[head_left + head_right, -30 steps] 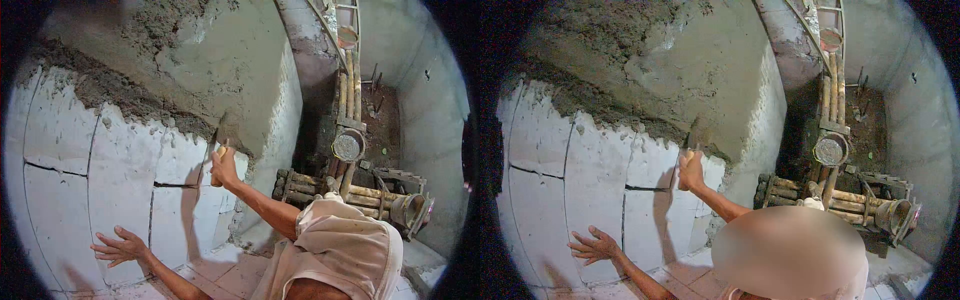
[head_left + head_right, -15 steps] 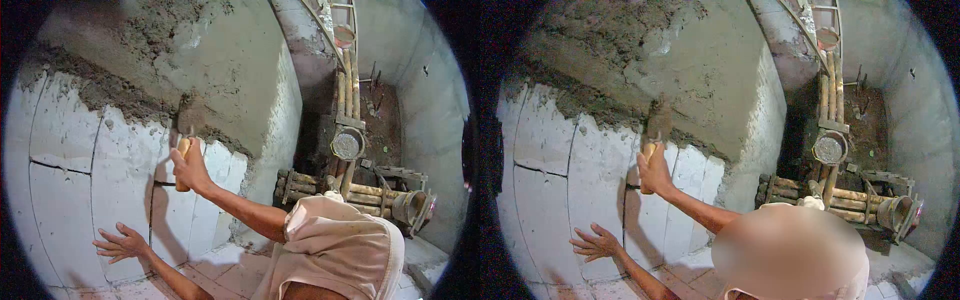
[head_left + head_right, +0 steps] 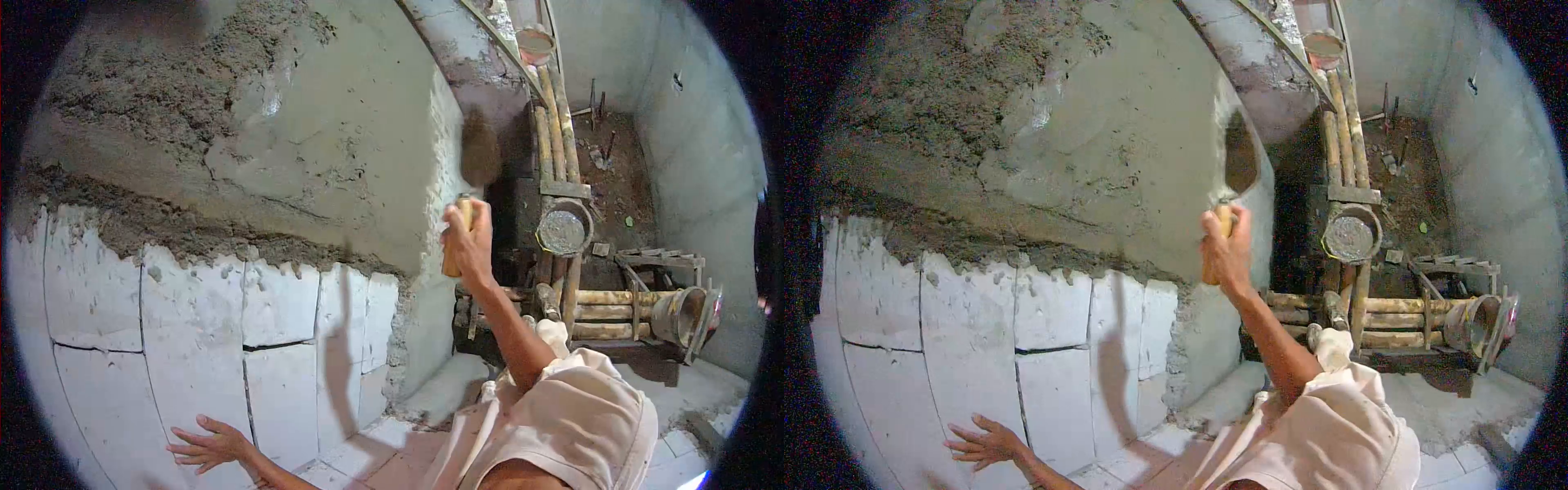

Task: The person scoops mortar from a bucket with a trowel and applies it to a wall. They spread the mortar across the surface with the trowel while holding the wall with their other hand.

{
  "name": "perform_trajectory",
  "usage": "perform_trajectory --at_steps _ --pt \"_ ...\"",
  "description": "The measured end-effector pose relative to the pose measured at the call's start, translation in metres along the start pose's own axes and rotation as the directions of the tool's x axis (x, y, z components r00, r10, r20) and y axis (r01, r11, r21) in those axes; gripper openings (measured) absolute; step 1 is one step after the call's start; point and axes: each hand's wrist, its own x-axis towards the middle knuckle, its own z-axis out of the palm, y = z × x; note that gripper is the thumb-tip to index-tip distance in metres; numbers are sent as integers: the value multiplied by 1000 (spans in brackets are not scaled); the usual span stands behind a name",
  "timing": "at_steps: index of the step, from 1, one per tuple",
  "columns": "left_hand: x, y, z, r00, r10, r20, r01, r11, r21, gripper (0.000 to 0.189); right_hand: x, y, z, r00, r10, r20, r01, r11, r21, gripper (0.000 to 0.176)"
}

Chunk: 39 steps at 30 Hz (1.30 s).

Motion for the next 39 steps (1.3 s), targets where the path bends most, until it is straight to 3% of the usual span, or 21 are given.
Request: perform_trajectory --at_steps 4,6,8,11,12,13,15,17,18,20,21,22,24,25,29,31,33,34,35,37,39 --pt "2 1 -10 1000 4 9 -4 1000 -6 63 36 81 66 922 -44 -384 45 999 -5 42" --pt "5 1 -7 1000 15 -15 -16 999 -36 64 50 162 98 973 -189 131 230 831 -507 45" --pt "5 -5 1 999 39 -12 -40 999 -23 64 7 106 119 893 -21 450 68 994 -87 45" --pt "1 -5 -2 999 35 -1 -35 997 -62 65 3 89 95 933 -56 356 87 994 -72 43" --pt "1 1 -7 999 38 14 -37 998 -54 65 10 69 68 939 12 342 71 971 -228 43" --pt "9 11 -10 999 40 -12 -41 990 -138 66 31 103 42 913 -140 382 276 903 -330 41" --pt "42 55 -12 984 150 -96 -173 933 -316 68 51 99 -7 890 115 442 223 734 -641 41" --pt "94 125 -13 940 232 -250 -329 810 -486 68 60 110 -31 867 193 460 258 614 -746 39" --pt "109 152 -2 952 210 -222 -294 828 -477 69 64 117 -37 849 240 471 286 539 -792 38" --pt "138 204 10 978 140 -158 -186 925 -332 68 78 141 -34 806 82 587 427 607 -670 38" --pt "138 201 26 986 136 -101 -155 964 -216 68 91 151 -24 753 -19 658 561 541 -627 37" --pt "140 198 36 989 129 -66 -135 986 -96 68 111 163 -14 752 -5 659 546 566 -618 37" --pt "137 192 33 948 254 -192 -279 953 -119 68 141 190 12 679 -72 731 636 555 -536 35" --pt "136 196 39 955 245 -165 -231 968 97 68 163 205 27 655 -83 751 676 507 -534 33" --pt "141 212 33 926 354 -135 -355 935 16 69 237 228 71 686 -13 728 601 574 -556 34" --pt "137 175 49 972 229 -50 -206 937 281 66 247 229 69 676 29 737 573 608 -549 34" --pt "135 186 39 953 300 -45 -277 921 274 66 250 223 69 778 241 580 284 688 -668 33" --pt "135 192 35 933 354 -69 -325 908 265 65 246 221 73 776 230 587 299 686 -663 33" --pt "134 192 34 939 337 -75 -306 914 267 65 236 220 75 804 294 516 119 771 -625 33" --pt "132 189 33 939 340 -53 -333 938 98 66 194 210 82 759 473 448 -339 874 -349 37" --pt "126 199 37 960 268 -83 -269 963 3 66 144 188 109 727 526 441 -496 847 -191 38"
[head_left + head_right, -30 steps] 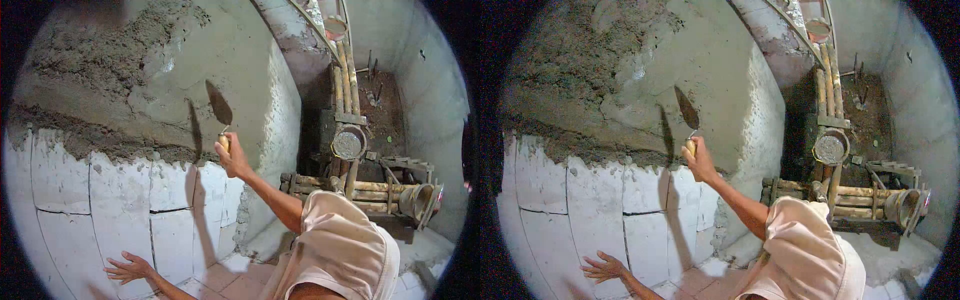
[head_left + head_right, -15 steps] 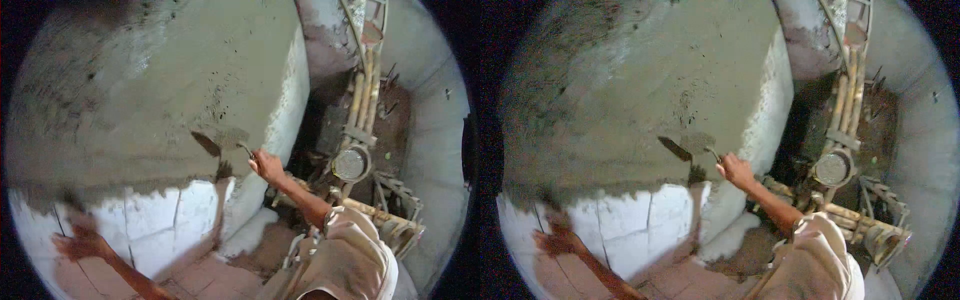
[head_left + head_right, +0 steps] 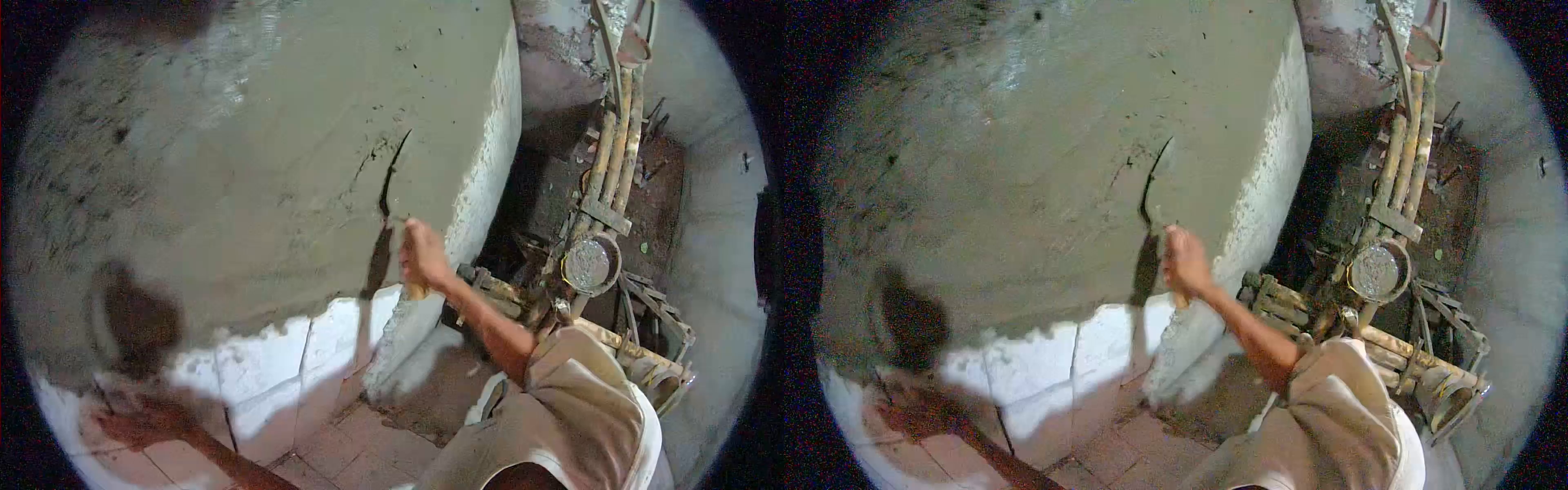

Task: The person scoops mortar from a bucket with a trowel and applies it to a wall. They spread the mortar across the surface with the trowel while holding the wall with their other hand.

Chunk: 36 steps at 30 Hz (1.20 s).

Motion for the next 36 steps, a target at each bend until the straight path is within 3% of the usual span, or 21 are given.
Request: perform_trajectory --at_steps 1,3,5,7,9,10,13,15,17,18,19,20,21,23,25,26,28,31,33,34,36 --pt "0 1 2 998 -54 -11 53 995 -88 67 -25 -12 28 991 121 51 -130 965 230 38" --pt "8 0 -4 996 -33 -82 20 988 -153 71 -72 -44 64 989 137 59 -144 981 130 35" --pt "17 19 -22 996 71 -50 -76 993 -95 67 -105 -41 88 985 31 171 -59 985 162 44" --pt "10 18 -16 997 -51 -63 40 986 -161 66 -141 -40 115 982 28 187 -52 991 125 43" --pt "15 24 -25 993 -110 -36 102 981 -167 67 -157 -13 127 983 -30 181 48 995 -91 42" --pt "18 24 -24 990 -137 -36 118 941 -318 67 -151 29 133 955 -270 124 286 948 -139 40" --pt "17 21 -27 991 -122 -53 104 957 -270 67 -166 52 90 899 -325 293 431 771 -469 37" --pt "16 24 -28 986 -166 -17 151 932 -330 68 -156 79 51 887 -368 278 461 734 -499 37" --pt "16 24 -28 988 -153 -32 140 957 -254 67 -147 87 30 969 -242 -44 220 931 -293 38" --pt "15 25 -28 989 -144 -25 133 957 -258 67 -140 79 26 971 -232 -50 208 933 -293 38" --pt "15 24 -28 989 -143 -25 133 960 -247 67 -126 69 22 996 -1 -94 2 1000 14 38" --pt "17 24 -27 989 -146 -31 135 962 -237 68 -114 58 21 972 225 -66 -193 926 324 38" --pt "19 25 -26 989 -147 -34 134 961 -241 68 -104 44 28 973 222 -69 -189 926 327 38" --pt "20 24 -28 990 -118 -80 89 950 -300 68 -93 23 59 940 302 158 -339 772 538 39" --pt "21 26 -27 989 -131 -61 105 942 -318 69 -94 5 100 951 282 130 -301 737 605 41" --pt "21 25 -28 991 -130 -41 112 948 -299 69 -109 -7 110 978 148 149 -206 813 545 39" --pt "17 24 -25 992 -127 -10 123 973 -197 71 -136 -20 132 983 107 147 -158 905 395 33" --pt "14 22 -20 994 -102 -41 92 975 -200 71 -166 -32 160 974 -90 207 60 988 143 38" --pt "21 23 -22 994 -66 -87 43 970 -239 72 -169 -26 166 913 -313 261 370 905 -208 37" --pt "19 23 -23 997 -66 -51 54 977 -207 72 -165 -21 164 912 -314 265 370 907 -200 37" --pt "15 21 -22 996 -92 12 93 989 -112 74 -143 3 151 847 -387 365 528 698 -484 37"
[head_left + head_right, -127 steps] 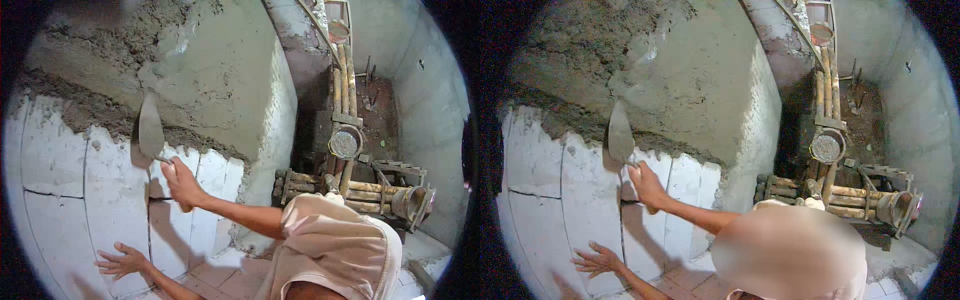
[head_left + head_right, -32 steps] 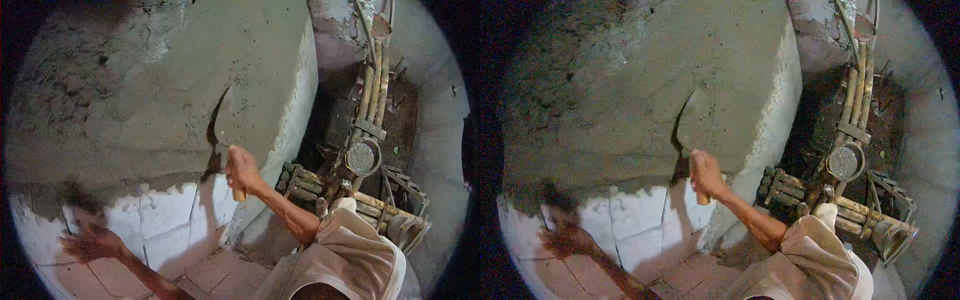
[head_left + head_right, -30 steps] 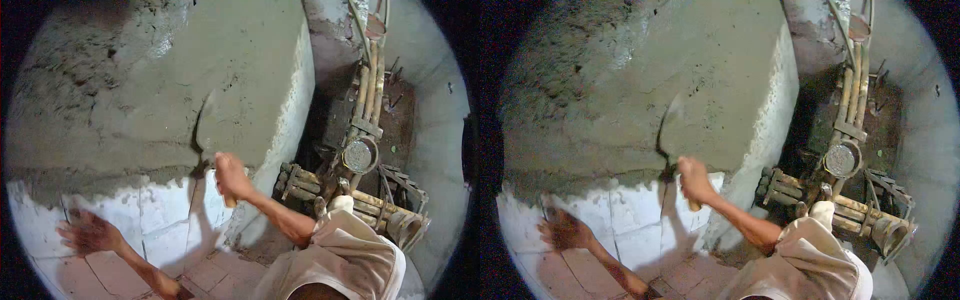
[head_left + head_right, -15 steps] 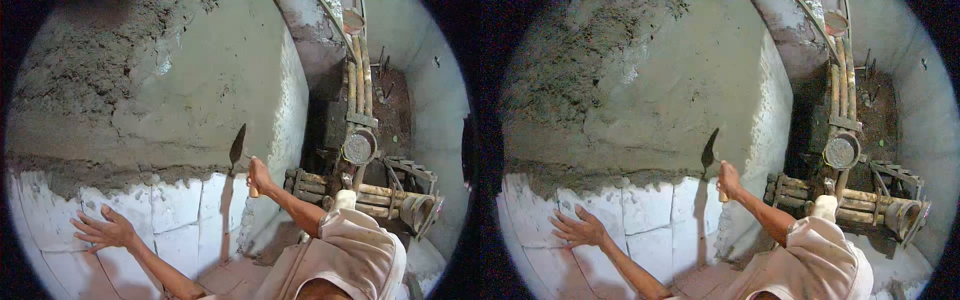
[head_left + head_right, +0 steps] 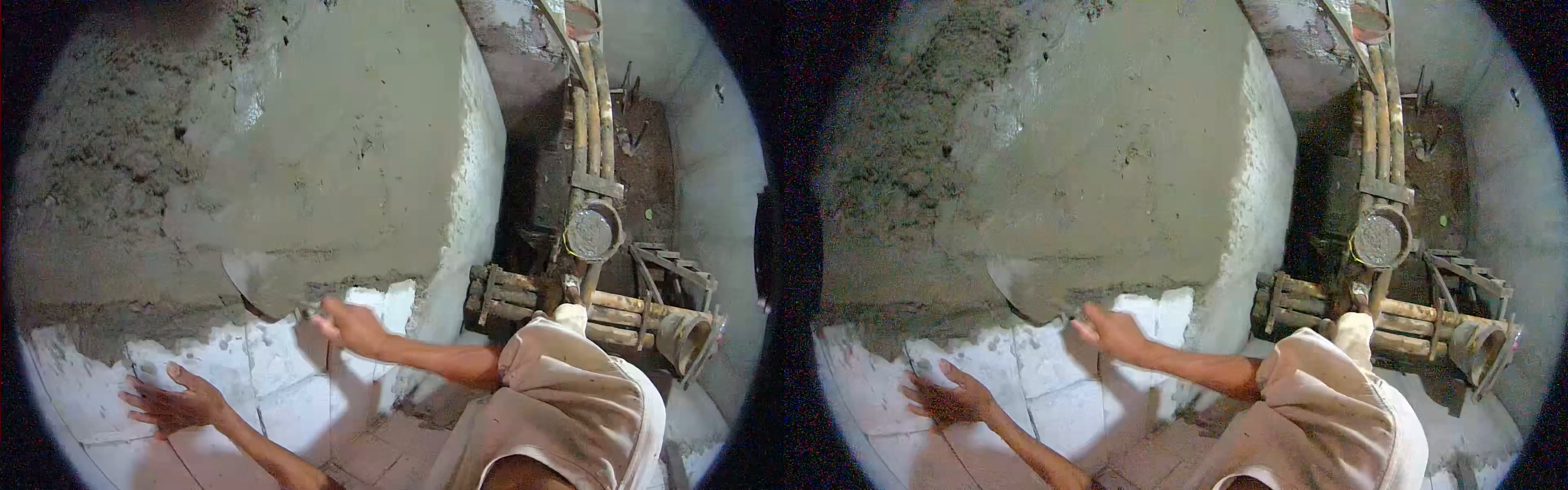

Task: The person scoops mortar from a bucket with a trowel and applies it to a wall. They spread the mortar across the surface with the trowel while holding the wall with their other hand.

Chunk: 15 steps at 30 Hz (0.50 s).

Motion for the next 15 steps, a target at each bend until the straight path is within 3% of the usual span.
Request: perform_trajectory --at_steps 1,3,4,7,9,11,13,15 --pt "0 -1 2 1000 3 -9 -3 1000 3 74 10 30 -2 969 -152 -193 151 988 -19 35" --pt "-3 -5 10 999 28 -16 -27 999 23 74 33 67 -50 950 -204 -238 130 947 -293 34" --pt "-11 -15 18 995 -73 71 80 991 -108 73 47 75 -86 973 -38 -229 -42 941 -337 34" --pt "-8 -11 16 999 38 35 -36 997 -62 72 97 140 -158 922 103 -374 -237 913 -333 39" --pt "-5 -9 13 995 98 20 -98 995 -30 72 117 150 -185 910 97 -403 -224 933 -281 40" --pt "-2 -9 7 972 230 36 -233 958 167 73 128 170 -189 899 94 -428 -211 949 -236 39" --pt "-2 -3 7 987 157 24 -159 978 136 73 125 184 -187 884 77 -461 -181 966 -186 39" --pt "1 -5 6 998 61 -6 -60 994 96 73 122 194 -197 818 497 -290 -428 862 270 46"
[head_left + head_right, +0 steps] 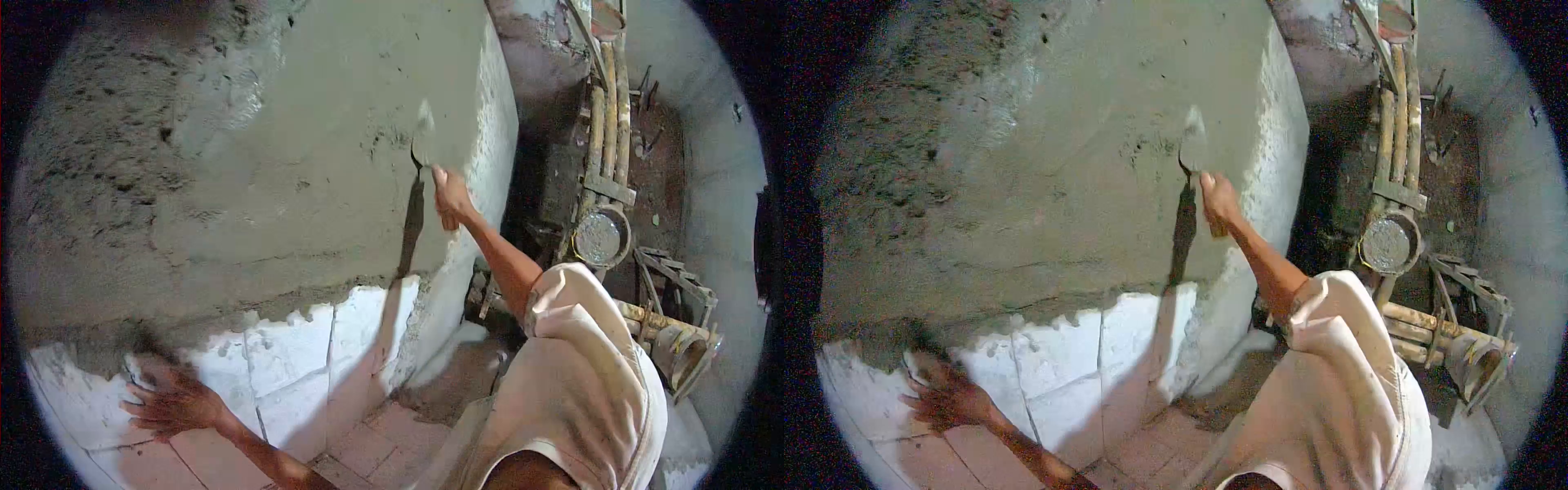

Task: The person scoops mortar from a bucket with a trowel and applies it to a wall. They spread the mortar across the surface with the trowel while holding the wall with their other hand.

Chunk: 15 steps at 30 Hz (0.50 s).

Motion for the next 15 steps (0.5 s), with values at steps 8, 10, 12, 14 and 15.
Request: perform_trajectory --at_steps 8,10,12,14,15 --pt "8 11 -9 996 33 -86 -48 981 -187 66 -178 -100 95 943 134 303 -304 713 632 35" --pt "8 13 -14 1000 -2 -28 -4 984 -181 69 -203 -121 101 938 -38 344 -147 857 494 36" --pt "2 7 -11 999 -23 -31 21 998 -64 69 -213 -94 106 948 -137 288 38 945 326 36" --pt "5 9 -9 997 -66 -35 59 982 -180 70 -217 -69 95 903 -368 222 377 926 4 42" --pt "7 10 -10 996 -83 -23 77 976 -205 70 -213 -51 76 890 -298 345 379 905 -196 41"
